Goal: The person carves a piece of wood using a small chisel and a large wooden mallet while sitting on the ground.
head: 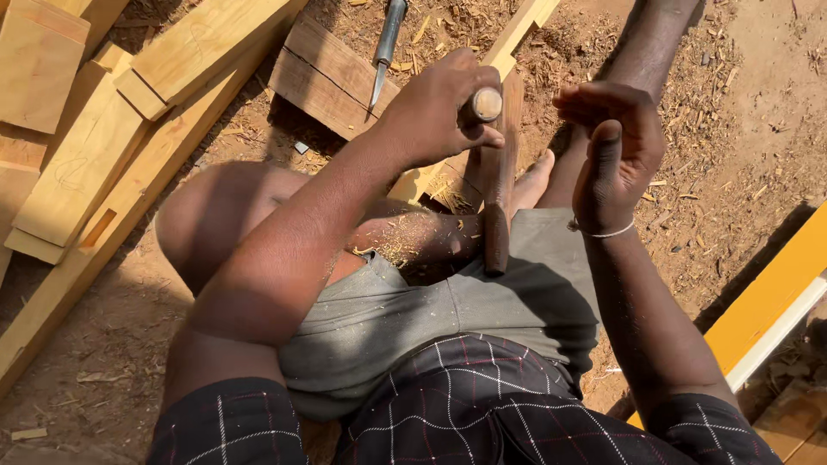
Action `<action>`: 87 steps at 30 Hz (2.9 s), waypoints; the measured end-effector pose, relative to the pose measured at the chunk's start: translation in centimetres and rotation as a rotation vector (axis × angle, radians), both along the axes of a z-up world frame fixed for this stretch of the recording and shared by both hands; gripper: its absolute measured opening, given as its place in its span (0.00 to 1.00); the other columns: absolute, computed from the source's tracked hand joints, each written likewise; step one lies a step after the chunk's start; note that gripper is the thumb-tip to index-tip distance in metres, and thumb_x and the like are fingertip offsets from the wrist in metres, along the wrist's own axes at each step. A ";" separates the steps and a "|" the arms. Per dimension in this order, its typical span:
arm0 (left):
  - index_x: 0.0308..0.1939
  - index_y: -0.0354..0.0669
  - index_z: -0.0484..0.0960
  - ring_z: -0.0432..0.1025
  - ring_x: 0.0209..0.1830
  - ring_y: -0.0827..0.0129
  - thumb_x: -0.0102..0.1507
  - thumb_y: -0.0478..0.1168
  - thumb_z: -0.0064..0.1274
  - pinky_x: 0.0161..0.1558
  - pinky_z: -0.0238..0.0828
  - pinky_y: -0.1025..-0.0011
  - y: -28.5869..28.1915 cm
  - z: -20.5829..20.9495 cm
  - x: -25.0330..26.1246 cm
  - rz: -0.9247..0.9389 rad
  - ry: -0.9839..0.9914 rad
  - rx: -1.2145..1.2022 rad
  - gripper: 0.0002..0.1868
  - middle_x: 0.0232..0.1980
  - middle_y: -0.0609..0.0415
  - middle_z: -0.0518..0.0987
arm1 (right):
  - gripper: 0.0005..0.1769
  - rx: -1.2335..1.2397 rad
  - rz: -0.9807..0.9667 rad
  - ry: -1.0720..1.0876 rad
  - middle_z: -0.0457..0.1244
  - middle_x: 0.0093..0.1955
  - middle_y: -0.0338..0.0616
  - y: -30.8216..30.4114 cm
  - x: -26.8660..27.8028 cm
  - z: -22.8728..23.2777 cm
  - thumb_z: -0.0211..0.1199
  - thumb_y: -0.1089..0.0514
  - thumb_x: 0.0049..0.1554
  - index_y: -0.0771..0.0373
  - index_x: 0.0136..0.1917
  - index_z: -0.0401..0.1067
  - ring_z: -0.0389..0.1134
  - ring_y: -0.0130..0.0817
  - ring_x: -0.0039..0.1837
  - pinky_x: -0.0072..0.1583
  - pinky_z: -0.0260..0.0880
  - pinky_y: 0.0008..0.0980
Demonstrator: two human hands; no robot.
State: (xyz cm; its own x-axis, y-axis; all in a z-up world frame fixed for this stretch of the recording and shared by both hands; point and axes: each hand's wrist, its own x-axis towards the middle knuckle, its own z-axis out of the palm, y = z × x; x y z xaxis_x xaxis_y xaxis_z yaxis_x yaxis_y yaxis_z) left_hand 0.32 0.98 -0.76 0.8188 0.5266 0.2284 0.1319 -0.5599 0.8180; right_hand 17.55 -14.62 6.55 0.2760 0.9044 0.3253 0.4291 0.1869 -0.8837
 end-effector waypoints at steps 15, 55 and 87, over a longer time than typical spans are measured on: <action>0.35 0.46 0.78 0.79 0.35 0.75 0.62 0.47 0.71 0.40 0.78 0.71 0.0 -1.4 0.6 -0.091 -0.154 -0.592 0.16 0.31 0.62 0.79 | 0.35 0.081 0.101 0.223 0.65 0.60 0.56 5.0 0.9 1.0 0.45 0.34 0.76 0.69 0.74 0.63 0.70 0.41 0.60 0.66 0.74 0.37; 0.40 0.43 0.78 0.80 0.37 0.69 0.62 0.53 0.64 0.40 0.82 0.67 -4.4 -4.8 3.1 -0.501 -0.240 -0.792 0.19 0.36 0.56 0.81 | 0.30 -0.315 0.618 -1.005 0.70 0.52 0.50 8.4 -5.5 1.9 0.59 0.32 0.66 0.62 0.57 0.78 0.71 0.50 0.56 0.56 0.72 0.46; 0.48 0.47 0.82 0.81 0.44 0.67 0.67 0.59 0.58 0.49 0.79 0.67 -5.4 -4.6 3.2 -0.377 0.179 -0.392 0.21 0.43 0.55 0.83 | 0.22 0.003 0.242 -0.375 0.68 0.61 0.52 -0.1 -3.2 -1.6 0.57 0.44 0.72 0.66 0.64 0.70 0.72 0.43 0.66 0.65 0.73 0.36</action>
